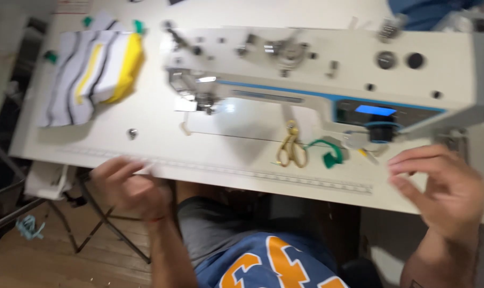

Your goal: Threading an industrial sewing machine by guiding thread through tensioners and the needle eye.

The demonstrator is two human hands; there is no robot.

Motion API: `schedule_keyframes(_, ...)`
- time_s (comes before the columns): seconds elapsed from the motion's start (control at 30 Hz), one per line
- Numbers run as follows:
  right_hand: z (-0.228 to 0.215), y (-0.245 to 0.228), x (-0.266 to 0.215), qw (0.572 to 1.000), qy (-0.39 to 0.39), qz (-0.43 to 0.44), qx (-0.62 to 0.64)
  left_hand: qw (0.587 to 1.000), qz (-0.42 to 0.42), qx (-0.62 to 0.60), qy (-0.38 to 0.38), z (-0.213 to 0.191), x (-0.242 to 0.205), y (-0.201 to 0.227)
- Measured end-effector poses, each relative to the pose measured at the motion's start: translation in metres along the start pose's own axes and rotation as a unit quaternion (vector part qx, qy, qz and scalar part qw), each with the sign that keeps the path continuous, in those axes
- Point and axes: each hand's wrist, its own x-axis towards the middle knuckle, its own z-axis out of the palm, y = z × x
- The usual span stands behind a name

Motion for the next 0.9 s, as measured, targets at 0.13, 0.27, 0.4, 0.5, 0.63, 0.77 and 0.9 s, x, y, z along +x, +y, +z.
schedule_keyframes(0.13, 0.064, -0.042, 0.039, 0.977, -0.203, -0.014, -0.056, 0.981, -0.01, -0.071, -0.18, 0.024, 0.034, 0.027)
schedule_keyframes(0.27, 0.141, -0.065, 0.073, 0.949, -0.303, -0.079, -0.05, 0.987, 0.042, -0.009, -0.152, 0.069, 0.056, 0.031)
schedule_keyframes(0.4, 0.202, -0.062, 0.09, 0.981, -0.176, -0.075, 0.017, 0.991, 0.02, 0.077, -0.109, 0.093, 0.048, 0.022)
schedule_keyframes(0.5, 0.226, -0.036, 0.097, 0.989, -0.114, -0.091, -0.002, 0.992, 0.001, 0.078, -0.099, 0.12, 0.012, 0.011)
schedule_keyframes(0.63, 0.259, -0.04, 0.109, 0.99, -0.072, -0.116, 0.034, 0.992, -0.023, 0.075, -0.103, 0.118, 0.011, 0.017)
schedule_keyframes(0.77, 0.287, -0.044, 0.11, 0.986, -0.05, -0.147, 0.068, 0.991, -0.032, 0.025, -0.128, 0.109, 0.006, 0.022)
schedule_keyframes(0.9, 0.307, -0.037, 0.111, 0.99, -0.047, -0.127, 0.037, 0.988, -0.043, -0.04, -0.144, 0.093, 0.013, 0.03)
